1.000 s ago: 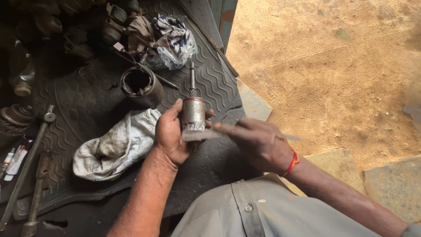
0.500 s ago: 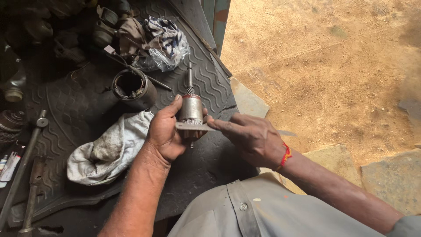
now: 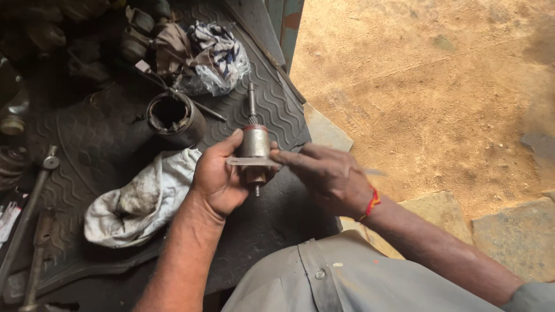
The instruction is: The person cleans a cylindrical metal part with a cloth, then uses a flat metal tool to scrape its surface. The person then inserts a shaft into the cylinder and rotates it to test the fit.
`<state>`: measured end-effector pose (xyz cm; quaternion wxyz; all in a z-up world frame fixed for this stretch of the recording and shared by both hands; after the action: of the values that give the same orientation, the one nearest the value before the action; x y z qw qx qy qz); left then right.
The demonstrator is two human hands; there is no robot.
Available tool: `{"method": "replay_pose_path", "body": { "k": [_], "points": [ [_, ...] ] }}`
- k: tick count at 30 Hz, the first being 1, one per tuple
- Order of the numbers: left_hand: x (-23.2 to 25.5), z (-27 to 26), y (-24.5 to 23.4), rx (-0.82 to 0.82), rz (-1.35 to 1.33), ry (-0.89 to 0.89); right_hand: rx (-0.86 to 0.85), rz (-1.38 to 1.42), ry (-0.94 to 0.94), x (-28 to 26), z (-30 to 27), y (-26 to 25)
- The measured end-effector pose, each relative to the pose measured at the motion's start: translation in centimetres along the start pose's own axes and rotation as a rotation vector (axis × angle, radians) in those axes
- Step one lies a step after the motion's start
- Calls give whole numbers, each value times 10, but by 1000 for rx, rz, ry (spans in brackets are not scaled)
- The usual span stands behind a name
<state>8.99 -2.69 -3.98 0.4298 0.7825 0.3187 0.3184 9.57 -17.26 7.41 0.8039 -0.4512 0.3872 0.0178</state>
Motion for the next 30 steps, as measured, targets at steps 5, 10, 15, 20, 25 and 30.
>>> {"method": "replay_pose_path", "body": {
  "k": [5, 10, 15, 20, 25, 30],
  "points": [
    [1, 1, -5, -14, -38, 4, -32, -44, -33, -5, 1, 2],
    [2, 2, -5, 8, -65, -28, 40, -59, 53, 4, 1, 1],
    [1, 6, -8, -8, -89, -9, 28, 9, -18, -9, -2, 2],
    [13, 10, -10, 17, -8, 44, 88, -49, 121, 0, 13, -7],
    [13, 11, -7, -146, -100, 110, 96, -167, 88, -15, 33, 10],
    [5, 14, -22, -91, -149, 60, 166, -81, 67, -31, 36, 18]
  ]
}}
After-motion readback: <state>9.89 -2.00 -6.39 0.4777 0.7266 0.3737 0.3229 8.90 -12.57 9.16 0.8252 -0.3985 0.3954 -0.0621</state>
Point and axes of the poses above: each hand's wrist, its own z-axis towards the middle knuckle, its own y-axis out of the palm, x = y × z, the point moved 9 cm from there along z, towards the middle knuckle, and after that the axes turned 8 degrees about -y, right-handed, at the moved point
